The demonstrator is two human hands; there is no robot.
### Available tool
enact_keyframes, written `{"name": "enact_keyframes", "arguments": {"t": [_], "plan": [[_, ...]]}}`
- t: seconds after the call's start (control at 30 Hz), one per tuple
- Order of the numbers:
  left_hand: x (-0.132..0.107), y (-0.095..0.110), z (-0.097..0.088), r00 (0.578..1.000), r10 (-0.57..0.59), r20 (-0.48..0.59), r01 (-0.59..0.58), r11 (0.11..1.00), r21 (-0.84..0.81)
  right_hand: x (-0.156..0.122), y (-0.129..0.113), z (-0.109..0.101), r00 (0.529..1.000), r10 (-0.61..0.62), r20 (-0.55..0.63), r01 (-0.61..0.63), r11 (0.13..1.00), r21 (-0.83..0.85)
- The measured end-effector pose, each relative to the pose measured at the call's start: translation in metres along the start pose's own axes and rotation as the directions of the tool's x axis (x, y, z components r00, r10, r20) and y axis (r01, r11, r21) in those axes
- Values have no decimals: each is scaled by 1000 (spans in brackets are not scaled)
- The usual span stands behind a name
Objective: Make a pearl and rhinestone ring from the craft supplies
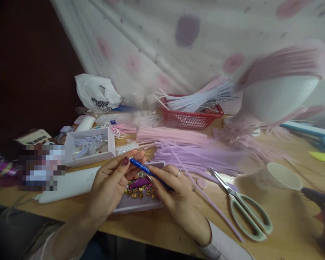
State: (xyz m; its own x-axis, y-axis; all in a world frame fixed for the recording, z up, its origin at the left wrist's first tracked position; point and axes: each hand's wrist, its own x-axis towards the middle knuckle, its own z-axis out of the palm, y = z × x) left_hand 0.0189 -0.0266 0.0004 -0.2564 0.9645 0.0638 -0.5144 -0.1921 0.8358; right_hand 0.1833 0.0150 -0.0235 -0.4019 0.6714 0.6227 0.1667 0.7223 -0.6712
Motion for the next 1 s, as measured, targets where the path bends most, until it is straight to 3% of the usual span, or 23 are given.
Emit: {"name": "enact_keyframes", "arguments": {"t": [0.1, 0.23, 0.37, 0.47, 0.57, 0.63, 0.8, 1.0], "plan": [[1, 4, 3, 998, -43, 44, 47, 994, -100, 3, -2, -3, 999, -37, -18, 37, 999, 4], [-1, 5, 1, 995, -64, 77, 69, 996, -63, 5, 1, -6, 998, -56, 3, 56, 998, -1], [-6, 6, -6, 994, 32, 106, -56, 973, 226, 4, 6, -8, 998, -61, 28, 61, 998, 4], [-7, 10, -11, 976, 171, 132, -215, 817, 534, 2, 6, -9, 997, -76, 32, 75, 997, 16], [-7, 15, -13, 963, 215, 164, -268, 685, 678, 1, 6, -9, 995, -96, 40, 96, 995, 15], [-7, 18, -14, 962, 199, 187, -273, 666, 694, 0, 7, -10, 992, -115, 44, 116, 993, -11], [-4, 23, -17, 970, 97, 224, -225, 714, 663, 0, 9, -11, 979, -204, 28, 206, 968, -142], [1, 33, -21, 960, 45, 275, -241, 631, 738, 4, 9, -11, 957, -287, 37, 287, 925, -247]]}}
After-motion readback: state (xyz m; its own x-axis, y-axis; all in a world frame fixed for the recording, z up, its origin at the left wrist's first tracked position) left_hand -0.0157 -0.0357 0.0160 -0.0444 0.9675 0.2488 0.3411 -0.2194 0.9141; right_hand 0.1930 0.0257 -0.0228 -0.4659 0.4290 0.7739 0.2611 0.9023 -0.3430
